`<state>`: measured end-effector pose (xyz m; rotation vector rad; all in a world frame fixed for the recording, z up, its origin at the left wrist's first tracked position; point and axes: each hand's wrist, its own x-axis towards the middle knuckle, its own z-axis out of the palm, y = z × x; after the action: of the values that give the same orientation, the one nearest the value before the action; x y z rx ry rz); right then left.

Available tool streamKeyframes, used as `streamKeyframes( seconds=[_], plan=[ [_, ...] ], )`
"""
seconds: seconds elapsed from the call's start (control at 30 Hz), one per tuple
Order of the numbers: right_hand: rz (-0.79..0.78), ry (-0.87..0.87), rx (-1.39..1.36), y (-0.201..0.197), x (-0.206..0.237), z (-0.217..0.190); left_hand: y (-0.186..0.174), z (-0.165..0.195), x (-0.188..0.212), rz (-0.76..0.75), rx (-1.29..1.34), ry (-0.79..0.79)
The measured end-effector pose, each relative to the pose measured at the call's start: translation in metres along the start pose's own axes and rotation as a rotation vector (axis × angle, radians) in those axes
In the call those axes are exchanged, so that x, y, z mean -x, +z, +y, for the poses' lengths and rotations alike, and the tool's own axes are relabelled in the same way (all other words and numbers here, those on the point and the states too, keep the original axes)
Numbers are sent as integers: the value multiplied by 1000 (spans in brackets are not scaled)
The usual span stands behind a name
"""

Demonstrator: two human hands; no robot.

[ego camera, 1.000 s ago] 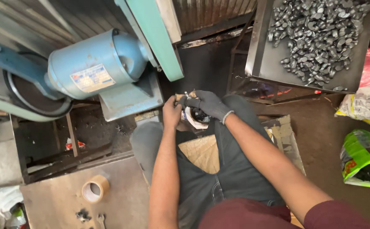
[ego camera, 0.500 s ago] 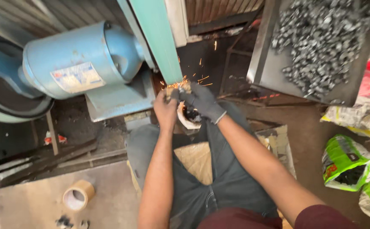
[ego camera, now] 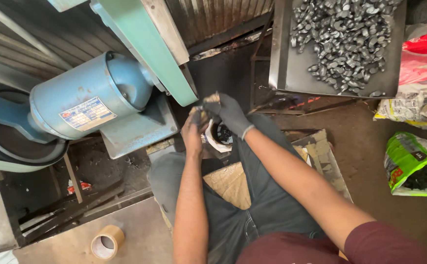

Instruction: The person sits on the floor at a bench grinder and grinds small metal pieces against the spinning wheel, producing sparks, then places the ground pieces into a metal tray filled with similar finished pieces. They repeat the grind-and-place cycle, occasionally picking up new pieces from a container.

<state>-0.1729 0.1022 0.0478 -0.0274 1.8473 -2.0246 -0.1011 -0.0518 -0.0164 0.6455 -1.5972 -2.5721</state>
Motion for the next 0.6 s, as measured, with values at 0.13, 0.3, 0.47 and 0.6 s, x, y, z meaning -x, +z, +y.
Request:
streamKeyframes(
  seconds=[0.13,0.3,0.47,0.6],
  plan=[
    [-21,20,-191,11,-31,2,3,-9,-1,-244,574,-113],
    [-5,-8,-172,13,-34,3,6,3,8,-407,631,-6],
    [-163,-438,-25,-30,-12,10,-7,13,21,-225,145,-65],
    [331,-529,346,-96,-11,-7,-8,5,28,-41,-432,-157]
  ],
)
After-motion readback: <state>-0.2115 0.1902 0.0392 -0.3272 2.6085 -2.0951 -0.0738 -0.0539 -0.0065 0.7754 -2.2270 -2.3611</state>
